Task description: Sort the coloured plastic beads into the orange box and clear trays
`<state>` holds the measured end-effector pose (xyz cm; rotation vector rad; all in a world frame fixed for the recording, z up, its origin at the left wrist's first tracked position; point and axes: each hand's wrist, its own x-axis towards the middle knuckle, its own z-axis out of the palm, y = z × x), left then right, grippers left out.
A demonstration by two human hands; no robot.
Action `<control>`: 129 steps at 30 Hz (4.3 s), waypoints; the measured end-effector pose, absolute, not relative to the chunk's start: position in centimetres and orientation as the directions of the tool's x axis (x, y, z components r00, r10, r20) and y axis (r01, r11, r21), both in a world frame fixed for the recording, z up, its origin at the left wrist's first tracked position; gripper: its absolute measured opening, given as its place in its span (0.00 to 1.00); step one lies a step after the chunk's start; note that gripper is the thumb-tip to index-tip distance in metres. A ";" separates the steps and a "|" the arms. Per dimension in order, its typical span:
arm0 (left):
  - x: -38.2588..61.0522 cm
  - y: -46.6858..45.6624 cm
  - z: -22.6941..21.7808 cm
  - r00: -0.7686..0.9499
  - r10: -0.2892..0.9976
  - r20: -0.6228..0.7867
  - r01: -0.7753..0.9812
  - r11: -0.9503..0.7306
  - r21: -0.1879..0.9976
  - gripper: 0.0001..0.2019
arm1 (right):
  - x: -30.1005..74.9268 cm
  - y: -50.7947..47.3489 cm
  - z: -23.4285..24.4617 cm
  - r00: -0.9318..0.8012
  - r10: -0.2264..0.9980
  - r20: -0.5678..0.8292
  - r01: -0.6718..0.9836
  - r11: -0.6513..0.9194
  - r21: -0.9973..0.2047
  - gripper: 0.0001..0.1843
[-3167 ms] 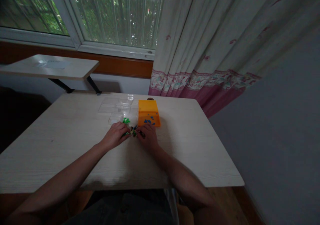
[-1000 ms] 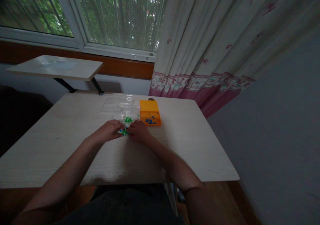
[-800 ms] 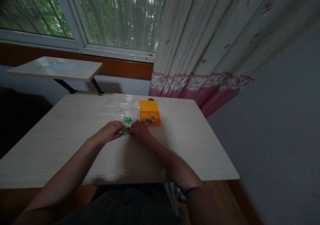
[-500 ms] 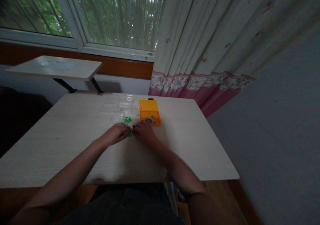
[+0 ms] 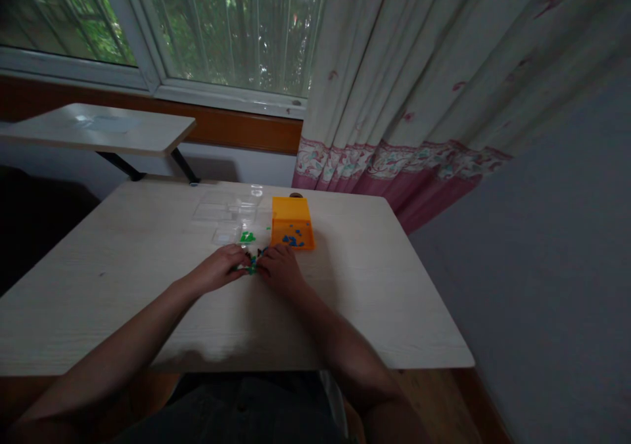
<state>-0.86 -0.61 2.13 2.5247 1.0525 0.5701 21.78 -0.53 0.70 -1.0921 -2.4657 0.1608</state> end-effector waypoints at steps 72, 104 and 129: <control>-1.2 2.3 1.0 0.103 0.778 0.620 0.812 -0.426 0.399 0.14 | 26.6 5.1 -0.9 -0.059 0.791 0.610 0.808 0.396 -0.436 0.17; -1.3 -2.7 2.9 0.716 0.650 0.254 0.588 -0.758 0.282 0.15 | 24.2 -1.7 4.1 -0.843 0.537 0.018 0.407 0.660 -0.631 0.10; -0.1 -3.1 0.7 0.655 0.696 0.294 0.666 -0.716 0.211 0.12 | 24.2 -1.6 3.5 -0.825 0.563 0.050 0.472 0.734 -0.489 0.07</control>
